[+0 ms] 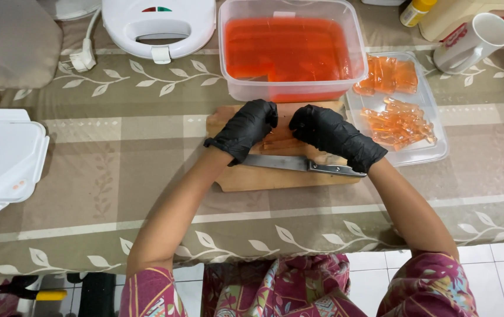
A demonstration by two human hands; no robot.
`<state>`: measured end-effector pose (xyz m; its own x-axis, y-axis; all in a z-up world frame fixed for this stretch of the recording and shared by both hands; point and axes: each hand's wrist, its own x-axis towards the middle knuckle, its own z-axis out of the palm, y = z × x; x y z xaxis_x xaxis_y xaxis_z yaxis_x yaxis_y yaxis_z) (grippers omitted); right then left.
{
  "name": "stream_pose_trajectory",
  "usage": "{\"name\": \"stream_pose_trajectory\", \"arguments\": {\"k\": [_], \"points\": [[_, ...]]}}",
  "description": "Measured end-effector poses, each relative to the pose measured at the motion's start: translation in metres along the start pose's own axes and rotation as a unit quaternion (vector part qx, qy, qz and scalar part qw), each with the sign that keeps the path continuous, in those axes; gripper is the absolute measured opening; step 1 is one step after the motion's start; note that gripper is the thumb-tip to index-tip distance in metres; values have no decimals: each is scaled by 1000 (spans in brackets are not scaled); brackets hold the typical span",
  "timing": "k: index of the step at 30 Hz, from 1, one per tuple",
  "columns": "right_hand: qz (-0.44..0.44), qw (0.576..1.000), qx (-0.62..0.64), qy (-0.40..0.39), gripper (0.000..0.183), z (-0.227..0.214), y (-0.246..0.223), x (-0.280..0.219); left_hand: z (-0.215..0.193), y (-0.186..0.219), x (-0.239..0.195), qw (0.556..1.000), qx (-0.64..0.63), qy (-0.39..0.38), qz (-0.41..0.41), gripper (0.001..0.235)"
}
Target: Cutting blocks of orange jelly into thin strips using a knife and transferring them into a plastic container.
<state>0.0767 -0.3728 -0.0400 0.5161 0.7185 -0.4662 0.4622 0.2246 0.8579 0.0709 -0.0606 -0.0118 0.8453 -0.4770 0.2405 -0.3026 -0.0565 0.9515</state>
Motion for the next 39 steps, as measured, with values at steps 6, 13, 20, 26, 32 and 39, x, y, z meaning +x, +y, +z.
{"name": "stream_pose_trajectory", "arguments": {"k": [6, 13, 20, 26, 32, 39], "points": [[55, 667, 678, 304, 51, 5, 11, 3, 5, 19, 17, 993, 121, -5, 3, 20], [154, 638, 526, 541, 24, -10, 28, 24, 26, -126, 60, 937, 348, -25, -30, 29], [245, 542, 716, 365, 26, -36, 34, 13, 13, -27, 56, 964, 260, -36, -48, 21], [323, 417, 829, 185, 34, -63, 50, -3, 13, -2, 56, 987, 146, -1, -72, 15], [361, 284, 880, 124, 21, -101, 110, -73, 14, 49, 48, 995, 62, 21, -79, 17], [429, 200, 874, 106, 20, -80, 111, -152, 19, 80, 41, 996, 9, 39, -77, 14]]}}
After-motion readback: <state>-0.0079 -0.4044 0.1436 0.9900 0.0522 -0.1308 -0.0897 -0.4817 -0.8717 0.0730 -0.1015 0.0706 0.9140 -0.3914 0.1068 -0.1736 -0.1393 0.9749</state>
